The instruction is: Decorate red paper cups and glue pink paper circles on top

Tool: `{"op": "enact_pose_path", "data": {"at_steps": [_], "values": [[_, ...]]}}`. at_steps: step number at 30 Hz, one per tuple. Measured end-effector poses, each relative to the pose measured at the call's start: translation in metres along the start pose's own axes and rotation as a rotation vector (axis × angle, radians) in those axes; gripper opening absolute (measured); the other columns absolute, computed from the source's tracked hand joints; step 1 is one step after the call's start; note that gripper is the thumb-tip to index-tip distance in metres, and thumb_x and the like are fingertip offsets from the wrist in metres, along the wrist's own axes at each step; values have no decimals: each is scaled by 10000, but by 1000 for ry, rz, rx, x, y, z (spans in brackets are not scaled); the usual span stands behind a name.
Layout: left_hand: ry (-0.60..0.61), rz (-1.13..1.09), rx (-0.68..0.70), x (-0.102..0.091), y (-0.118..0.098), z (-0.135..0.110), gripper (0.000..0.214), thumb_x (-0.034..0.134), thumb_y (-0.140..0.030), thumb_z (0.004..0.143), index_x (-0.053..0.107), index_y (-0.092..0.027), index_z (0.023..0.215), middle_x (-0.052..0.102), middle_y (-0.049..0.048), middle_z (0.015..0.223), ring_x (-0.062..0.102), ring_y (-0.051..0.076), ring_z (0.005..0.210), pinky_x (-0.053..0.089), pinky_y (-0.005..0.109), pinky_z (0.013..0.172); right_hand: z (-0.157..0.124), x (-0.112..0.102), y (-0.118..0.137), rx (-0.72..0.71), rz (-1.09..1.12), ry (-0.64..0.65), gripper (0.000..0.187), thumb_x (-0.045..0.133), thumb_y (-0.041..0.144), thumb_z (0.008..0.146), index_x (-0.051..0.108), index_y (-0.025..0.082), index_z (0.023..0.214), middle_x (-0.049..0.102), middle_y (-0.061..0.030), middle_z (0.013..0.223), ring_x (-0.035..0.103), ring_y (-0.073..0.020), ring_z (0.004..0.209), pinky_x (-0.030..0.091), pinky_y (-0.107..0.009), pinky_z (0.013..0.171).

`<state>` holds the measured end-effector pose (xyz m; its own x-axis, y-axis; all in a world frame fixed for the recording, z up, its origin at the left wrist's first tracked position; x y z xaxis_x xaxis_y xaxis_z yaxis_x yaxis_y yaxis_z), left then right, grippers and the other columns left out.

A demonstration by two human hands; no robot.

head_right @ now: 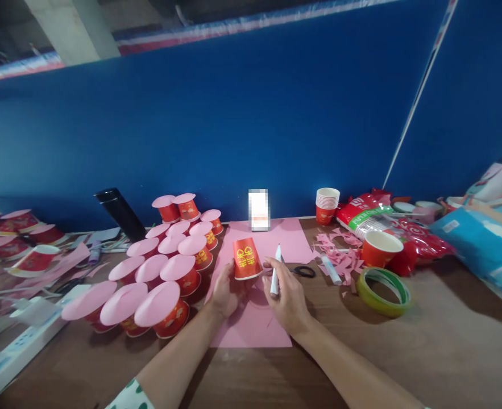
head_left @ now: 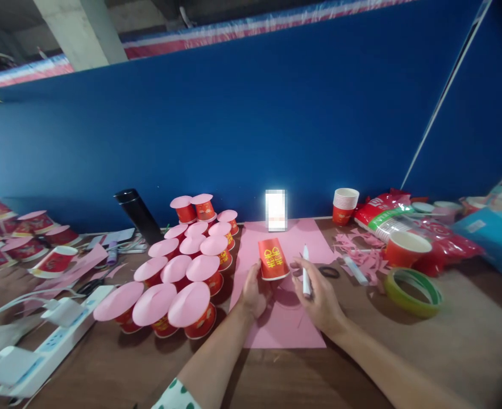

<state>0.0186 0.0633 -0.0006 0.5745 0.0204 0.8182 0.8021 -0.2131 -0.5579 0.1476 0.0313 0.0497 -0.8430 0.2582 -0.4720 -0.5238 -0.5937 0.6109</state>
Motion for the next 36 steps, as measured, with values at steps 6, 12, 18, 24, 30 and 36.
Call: {"op": "enact_pose_path", "data": {"at_steps": [6, 12, 18, 24, 30, 36], "values": [[-10, 4, 32, -4, -3, 2, 282, 520, -318, 845, 643, -110, 990, 704, 105, 960, 621, 262, 1017, 457, 407, 946, -1, 2, -1, -4, 5, 8, 355, 489, 190, 861, 452, 199, 1214, 616, -111, 1137, 633, -210, 965, 513, -365, 862], [38, 19, -3, -2, 0, 2, 294, 532, -318, 837, 632, -115, 1024, 690, 109, 1029, 600, 272, 1058, 434, 408, 967, -1, 3, 1, -38, -12, 24, 366, 484, 186, 857, 450, 203, 1221, 614, -106, 1135, 609, -222, 1021, 500, -366, 882], [101, 71, -21, 3, 2, 1, 384, 512, -359, 841, 602, -95, 1105, 672, 142, 1069, 598, 297, 1055, 446, 424, 937, -2, 4, 2, -66, -16, 7, 370, 491, 212, 862, 464, 200, 1231, 615, -109, 1127, 600, -228, 1026, 495, -368, 881], [149, 270, 88, 16, 0, -9, 362, 583, -322, 829, 576, -160, 1152, 661, 96, 1098, 595, 247, 1060, 460, 347, 911, 0, 0, -7, 71, 48, -36, 569, 605, 354, 806, 390, 160, 1296, 569, -156, 1176, 585, -265, 1046, 503, -425, 867], [99, 371, 231, 14, -7, -10, 336, 638, -286, 790, 610, -184, 1109, 653, 73, 1107, 583, 219, 1067, 437, 309, 928, -1, 5, -17, 202, 217, 13, 724, 691, 398, 734, 332, 169, 1320, 574, -157, 1172, 605, -266, 1029, 545, -389, 788], [103, 480, 248, 13, -12, -9, 370, 669, -245, 752, 620, -179, 1113, 629, 81, 1164, 542, 244, 1120, 434, 304, 926, -3, 7, -21, 282, 299, 9, 695, 678, 358, 740, 338, 164, 1314, 563, -158, 1180, 612, -254, 1010, 564, -347, 725]]}}
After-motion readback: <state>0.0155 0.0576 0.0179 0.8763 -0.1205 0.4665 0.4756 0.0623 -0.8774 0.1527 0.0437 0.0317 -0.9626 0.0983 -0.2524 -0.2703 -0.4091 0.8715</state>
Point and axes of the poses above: each hand's wrist, its own z-axis towards the middle knuckle, its own x-axis out of the palm, y = z × x, the point moved 8 cm from there along z, towards the middle knuckle
